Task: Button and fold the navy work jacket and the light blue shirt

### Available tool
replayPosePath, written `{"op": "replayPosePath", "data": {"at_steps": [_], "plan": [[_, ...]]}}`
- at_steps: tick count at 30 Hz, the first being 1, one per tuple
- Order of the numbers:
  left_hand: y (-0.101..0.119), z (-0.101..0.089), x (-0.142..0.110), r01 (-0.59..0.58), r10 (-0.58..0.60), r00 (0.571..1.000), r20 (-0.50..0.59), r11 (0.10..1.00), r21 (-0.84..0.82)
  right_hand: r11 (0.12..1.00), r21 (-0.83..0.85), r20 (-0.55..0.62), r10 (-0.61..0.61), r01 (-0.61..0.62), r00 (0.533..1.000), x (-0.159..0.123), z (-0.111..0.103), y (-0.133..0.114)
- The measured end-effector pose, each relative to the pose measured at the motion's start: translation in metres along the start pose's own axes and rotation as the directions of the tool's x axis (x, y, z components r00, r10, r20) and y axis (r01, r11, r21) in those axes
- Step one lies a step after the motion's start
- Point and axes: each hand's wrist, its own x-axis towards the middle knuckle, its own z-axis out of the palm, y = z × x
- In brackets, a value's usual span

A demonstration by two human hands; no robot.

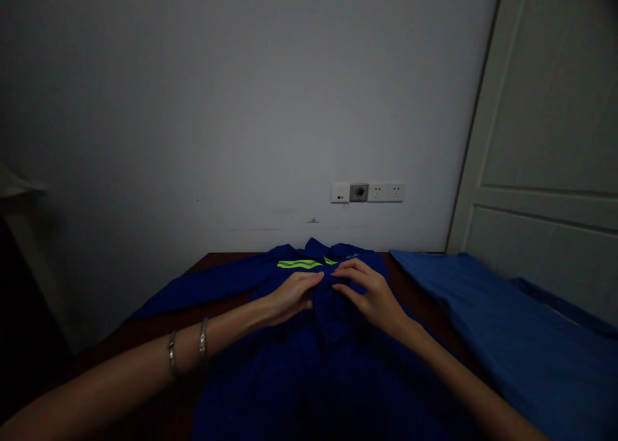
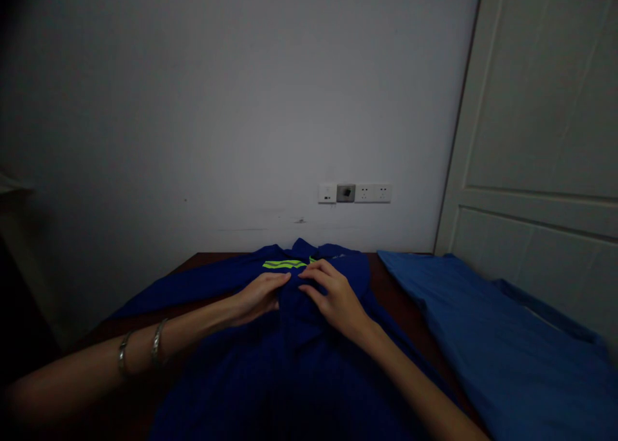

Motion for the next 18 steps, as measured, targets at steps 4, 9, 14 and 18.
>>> {"op": "replayPosePath", "data": {"at_steps": [4, 9, 14, 18], "plan": [[0.000, 0.001, 0.006, -0.035, 0.041, 0.996, -0.084, 0.997, 0.067, 1.000, 0.021, -0.029, 0.011, -0.010, 1.000, -0.002, -0.008, -0.003], [0.004, -0.002, 0.013, -0.122, 0.191, 0.963, -0.188, 0.938, 0.325, 0.982, 0.104, -0.057, 0.164, -0.158, 0.985, -0.008, -0.025, 0.003], [0.008, -0.007, 0.019, -0.201, 0.341, 0.922, -0.183, 0.826, 0.527, 0.908, 0.165, -0.068, 0.400, -0.385, 0.914, -0.018, -0.036, 0.024], [0.008, -0.006, 0.025, -0.214, 0.398, 0.892, -0.215, 0.791, 0.573, 0.885, 0.205, -0.056, 0.437, -0.418, 0.898, -0.020, -0.037, 0.032]]}}
